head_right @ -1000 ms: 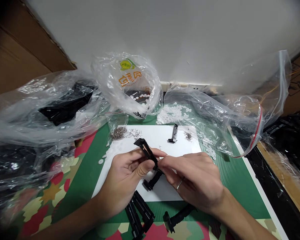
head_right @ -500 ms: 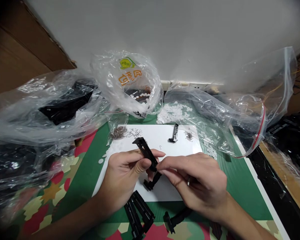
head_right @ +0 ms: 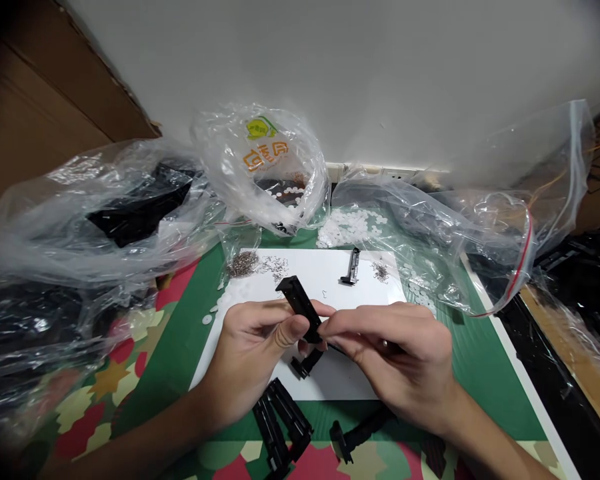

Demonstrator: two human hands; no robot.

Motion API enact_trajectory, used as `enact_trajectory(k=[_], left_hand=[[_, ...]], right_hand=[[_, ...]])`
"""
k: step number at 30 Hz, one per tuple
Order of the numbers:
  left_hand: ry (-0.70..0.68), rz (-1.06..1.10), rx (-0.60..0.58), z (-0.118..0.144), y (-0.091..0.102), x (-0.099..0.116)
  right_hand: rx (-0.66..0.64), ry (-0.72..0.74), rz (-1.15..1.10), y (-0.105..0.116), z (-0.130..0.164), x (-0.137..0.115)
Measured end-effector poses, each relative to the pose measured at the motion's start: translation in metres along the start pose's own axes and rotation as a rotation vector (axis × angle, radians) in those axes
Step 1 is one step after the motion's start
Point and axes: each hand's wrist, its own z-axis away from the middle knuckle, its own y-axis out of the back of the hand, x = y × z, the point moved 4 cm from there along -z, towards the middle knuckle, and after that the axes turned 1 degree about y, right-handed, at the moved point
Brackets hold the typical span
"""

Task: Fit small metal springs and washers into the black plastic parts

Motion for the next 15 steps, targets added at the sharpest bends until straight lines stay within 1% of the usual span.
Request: enact_trajectory(k=[3,6,11,15], left_hand=[[0.008,-0.001,-0.002,0.0005,0.0003,-0.0011],[0.015,0.029,0.002,0.0001,0.0005,-0.0012],[0.009,0.022,0.005,-0.0009,0.0010,-0.0025],[-0.007,0.015,0.013,-0.0014,0.0017,-0.0017]], right_hand=[[-0.048,0.004,-0.134,-0.0018,-0.0011,0.0038],[-0.084,-0.022,-0.208,-0.0034,-0.0025,0.0075],[-0.113,-0.091,-0.196,-0.0049,-0.0042,0.0096],[-0.116,-0.112,-0.175,-0.0045,-0.0041,0.0102]])
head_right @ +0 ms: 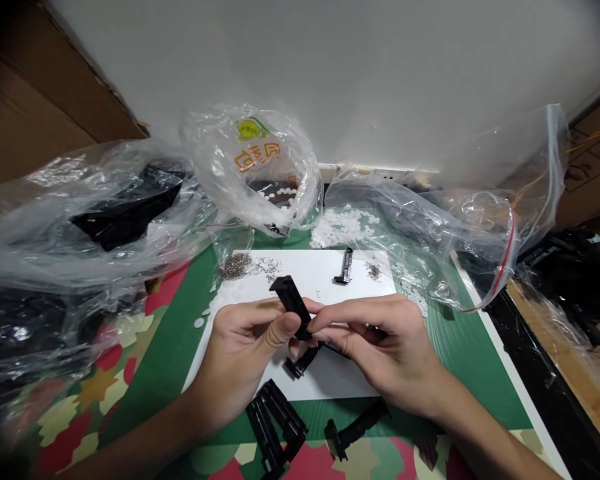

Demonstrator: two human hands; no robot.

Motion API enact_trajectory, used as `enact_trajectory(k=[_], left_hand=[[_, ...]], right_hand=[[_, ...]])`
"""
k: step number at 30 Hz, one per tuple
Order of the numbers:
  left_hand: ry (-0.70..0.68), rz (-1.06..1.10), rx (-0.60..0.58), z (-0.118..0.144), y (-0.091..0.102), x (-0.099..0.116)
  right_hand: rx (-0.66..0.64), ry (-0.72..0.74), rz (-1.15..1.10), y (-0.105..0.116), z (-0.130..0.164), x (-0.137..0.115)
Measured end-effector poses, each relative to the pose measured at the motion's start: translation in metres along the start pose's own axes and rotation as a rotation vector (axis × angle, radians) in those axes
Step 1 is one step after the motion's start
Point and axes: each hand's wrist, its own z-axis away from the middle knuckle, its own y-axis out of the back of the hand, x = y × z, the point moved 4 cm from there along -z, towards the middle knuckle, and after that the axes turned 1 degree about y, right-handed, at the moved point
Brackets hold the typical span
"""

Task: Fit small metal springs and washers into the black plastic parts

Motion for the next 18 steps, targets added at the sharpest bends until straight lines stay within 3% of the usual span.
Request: enact_trajectory(k=[9,18], left_hand=[[-0.012,-0.018,0.046,0.001,0.002,0.002],[0.057,0.031,0.128,-0.002,0.006,-0.008]], right_hand=[[0.084,-0.098,0.034,0.003,0.003,0.004],[0.104,-0.221,-0.072,-0.001,0.003,0.017]])
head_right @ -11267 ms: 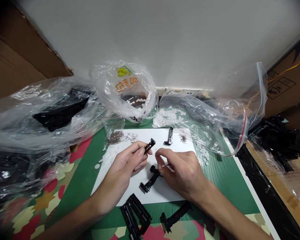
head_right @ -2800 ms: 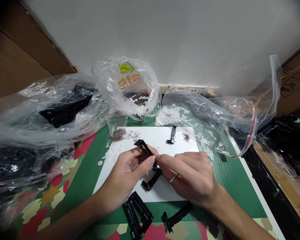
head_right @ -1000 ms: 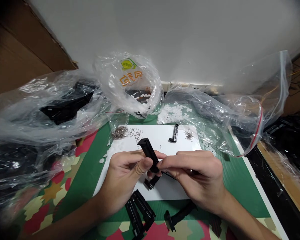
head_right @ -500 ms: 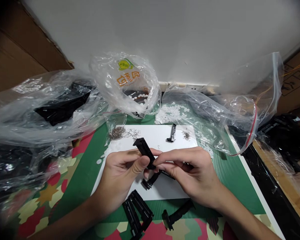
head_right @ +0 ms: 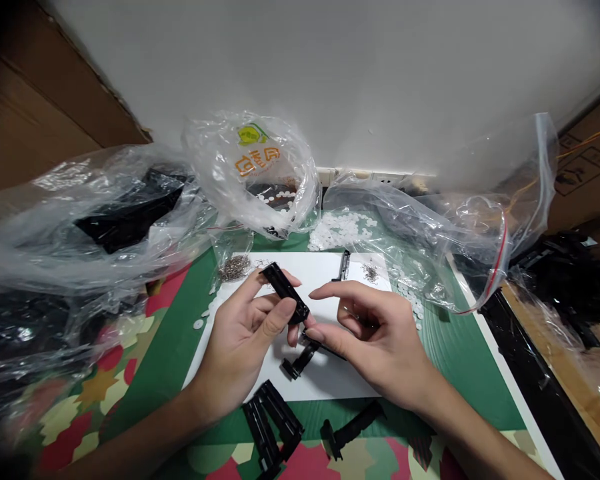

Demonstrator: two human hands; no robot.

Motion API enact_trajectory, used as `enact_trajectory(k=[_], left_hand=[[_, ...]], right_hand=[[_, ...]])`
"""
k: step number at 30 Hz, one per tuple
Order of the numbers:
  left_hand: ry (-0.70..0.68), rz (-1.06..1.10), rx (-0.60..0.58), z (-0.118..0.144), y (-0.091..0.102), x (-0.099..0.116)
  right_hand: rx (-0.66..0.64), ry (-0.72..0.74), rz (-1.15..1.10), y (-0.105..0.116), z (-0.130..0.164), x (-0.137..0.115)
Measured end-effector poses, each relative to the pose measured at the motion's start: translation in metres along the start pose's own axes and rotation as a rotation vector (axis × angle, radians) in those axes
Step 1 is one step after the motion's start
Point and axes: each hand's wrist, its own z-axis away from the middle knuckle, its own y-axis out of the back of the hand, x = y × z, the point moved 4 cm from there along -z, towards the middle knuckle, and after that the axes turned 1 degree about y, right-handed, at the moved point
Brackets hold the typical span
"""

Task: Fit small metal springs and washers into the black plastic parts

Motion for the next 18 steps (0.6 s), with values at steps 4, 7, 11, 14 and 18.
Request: enact_trajectory(k=[4,7,11,14,18], left_hand=[[-0.019,-0.028,-0.008,-0.001,-0.002,0.000],[-0.057,-0.069,-0.023,-0.001,-0.003,0.001],[-0.127,-0.273,0.014,0.001,-0.002,0.004],[-0.146,-0.479,0.048,-0.002,0.002,0.008],[-0.164,-0.627,0.075,-0.012,0.008,0.014]], right_hand=[[-0.004,-0.003,0.005,-0.006,-0.001,0.005],[-0.001,0.033,0.042,-0.007,0.000,0.003],[-0.005,0.013,0.036,-0.004,-0.003,0.005],[-0.039,-0.038,0.045,-0.001,-0.009,0.011],[-0.125,-0.096,0.110,0.003,-0.018,0.018]])
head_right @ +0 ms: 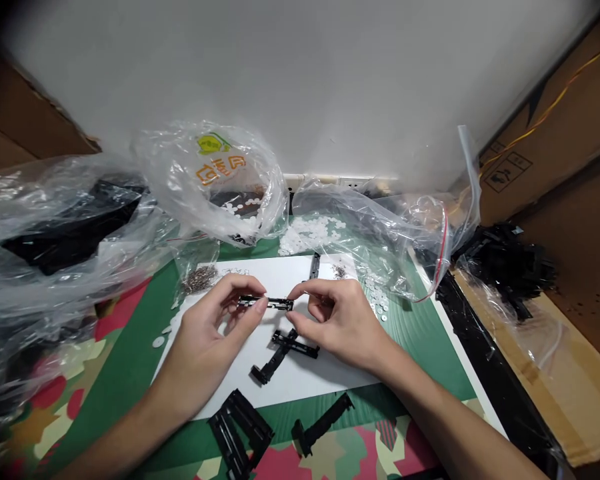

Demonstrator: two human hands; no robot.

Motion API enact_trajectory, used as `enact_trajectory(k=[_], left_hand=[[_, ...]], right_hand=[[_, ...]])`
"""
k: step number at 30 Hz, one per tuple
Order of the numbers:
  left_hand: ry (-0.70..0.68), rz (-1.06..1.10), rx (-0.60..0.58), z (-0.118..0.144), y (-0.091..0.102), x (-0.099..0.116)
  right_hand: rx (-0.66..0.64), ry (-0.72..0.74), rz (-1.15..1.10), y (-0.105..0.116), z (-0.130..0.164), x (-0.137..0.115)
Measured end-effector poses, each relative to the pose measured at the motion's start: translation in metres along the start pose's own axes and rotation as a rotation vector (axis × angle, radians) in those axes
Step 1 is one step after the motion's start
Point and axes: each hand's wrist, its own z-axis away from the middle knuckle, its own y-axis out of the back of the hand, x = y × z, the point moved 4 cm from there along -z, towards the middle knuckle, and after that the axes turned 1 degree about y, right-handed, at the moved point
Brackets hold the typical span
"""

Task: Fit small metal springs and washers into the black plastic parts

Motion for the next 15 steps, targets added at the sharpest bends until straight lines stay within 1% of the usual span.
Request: enact_trajectory(k=[1,3,5,7,11,15], left_hand=[[0.001,-0.021,-0.018,-0.002,0.001,0.000],[0.014,-0.049,-0.091,-0.005,0.000,-0.002],[0.031,-0.055,-0.165,-0.005,-0.003,-0.004],[0.045,-0.047,-0.214,-0.004,-0.005,-0.006],[0.080,0.008,-0.257,-0.002,-0.009,-0.009],[0.128,0.094,-0.280,0.000,-0.011,-0.010]], right_hand=[[-0.013,-0.005,0.020,0.001,-0.001,0.001],[-0.022,0.001,0.058,0.001,-0.003,0.001],[-0.017,0.022,0.088,-0.001,-0.003,0.000],[-0.027,0.049,0.105,-0.003,-0.002,-0.002],[-0.057,0.078,0.110,-0.006,0.001,-0.008],[-0.046,0.027,0.065,-0.005,0.003,-0.008]])
